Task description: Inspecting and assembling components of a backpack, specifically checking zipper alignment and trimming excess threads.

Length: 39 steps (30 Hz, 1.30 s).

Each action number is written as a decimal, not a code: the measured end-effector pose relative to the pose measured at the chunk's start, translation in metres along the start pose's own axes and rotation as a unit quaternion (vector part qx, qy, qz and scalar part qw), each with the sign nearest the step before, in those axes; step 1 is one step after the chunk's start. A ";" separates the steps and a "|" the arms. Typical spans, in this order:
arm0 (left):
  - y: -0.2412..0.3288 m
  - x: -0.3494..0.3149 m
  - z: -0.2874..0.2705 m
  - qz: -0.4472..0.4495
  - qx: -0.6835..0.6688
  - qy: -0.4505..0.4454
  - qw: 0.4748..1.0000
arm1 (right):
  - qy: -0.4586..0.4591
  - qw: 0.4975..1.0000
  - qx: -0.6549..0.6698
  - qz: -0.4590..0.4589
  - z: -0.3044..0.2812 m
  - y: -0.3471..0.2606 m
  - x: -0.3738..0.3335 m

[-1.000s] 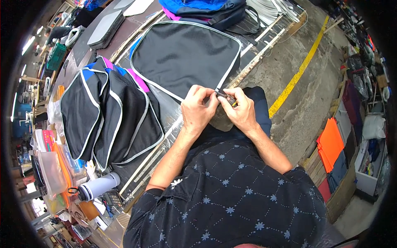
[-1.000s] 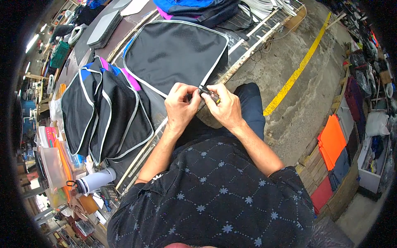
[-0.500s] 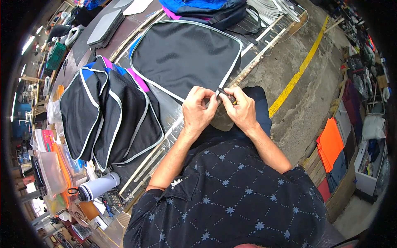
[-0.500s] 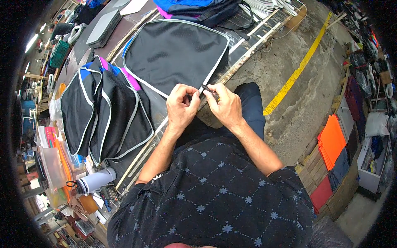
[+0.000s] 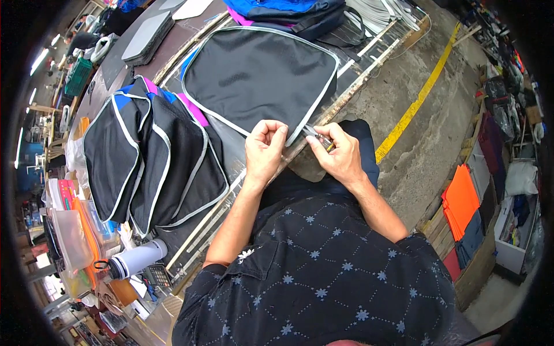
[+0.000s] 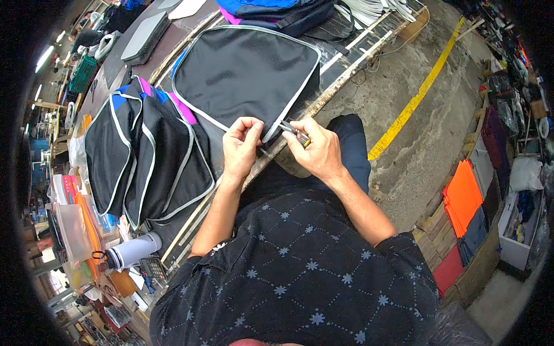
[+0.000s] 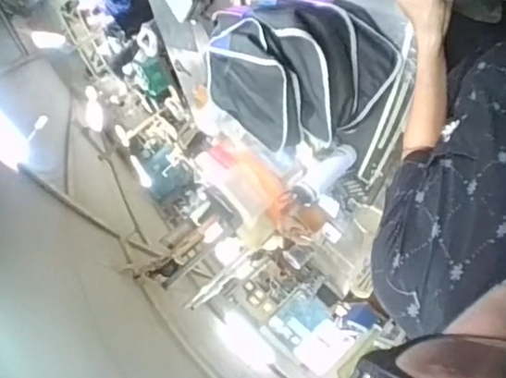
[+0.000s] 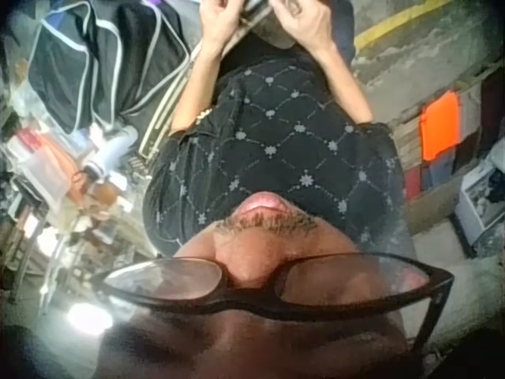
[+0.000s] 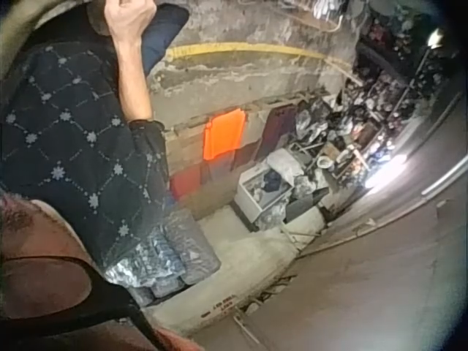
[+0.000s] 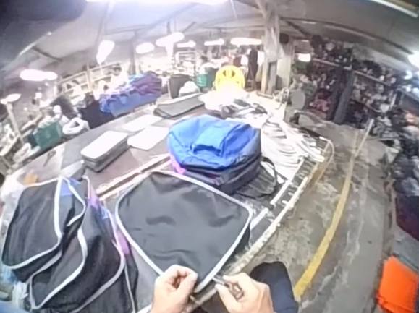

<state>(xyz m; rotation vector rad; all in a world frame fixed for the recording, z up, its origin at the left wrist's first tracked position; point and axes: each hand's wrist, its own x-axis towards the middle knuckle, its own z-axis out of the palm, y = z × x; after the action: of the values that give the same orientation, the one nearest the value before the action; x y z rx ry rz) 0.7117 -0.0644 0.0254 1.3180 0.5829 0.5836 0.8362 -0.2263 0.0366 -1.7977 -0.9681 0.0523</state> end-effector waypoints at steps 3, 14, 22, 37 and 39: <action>0.001 0.000 0.000 0.006 -0.002 -0.001 1.000 | -0.030 1.000 0.003 -0.003 -0.001 -0.007 -0.002; -0.003 -0.003 0.001 0.034 0.007 -0.024 0.999 | -0.035 0.998 -0.039 -0.038 0.009 -0.010 0.000; -0.002 -0.004 -0.003 0.089 0.025 0.037 0.995 | -0.004 0.999 0.029 0.039 0.008 -0.004 -0.004; 0.025 -0.005 0.015 0.233 0.386 0.027 0.892 | -0.005 0.999 0.008 0.039 0.007 -0.003 -0.006; 0.023 -0.003 0.017 0.206 0.382 0.031 0.900 | -0.005 0.999 0.003 0.036 0.005 -0.005 -0.004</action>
<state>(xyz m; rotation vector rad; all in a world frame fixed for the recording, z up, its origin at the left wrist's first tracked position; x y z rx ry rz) 0.7198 -0.0756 0.0509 2.2096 0.6133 0.7823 0.8282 -0.2241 0.0367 -1.8289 -0.9088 0.1102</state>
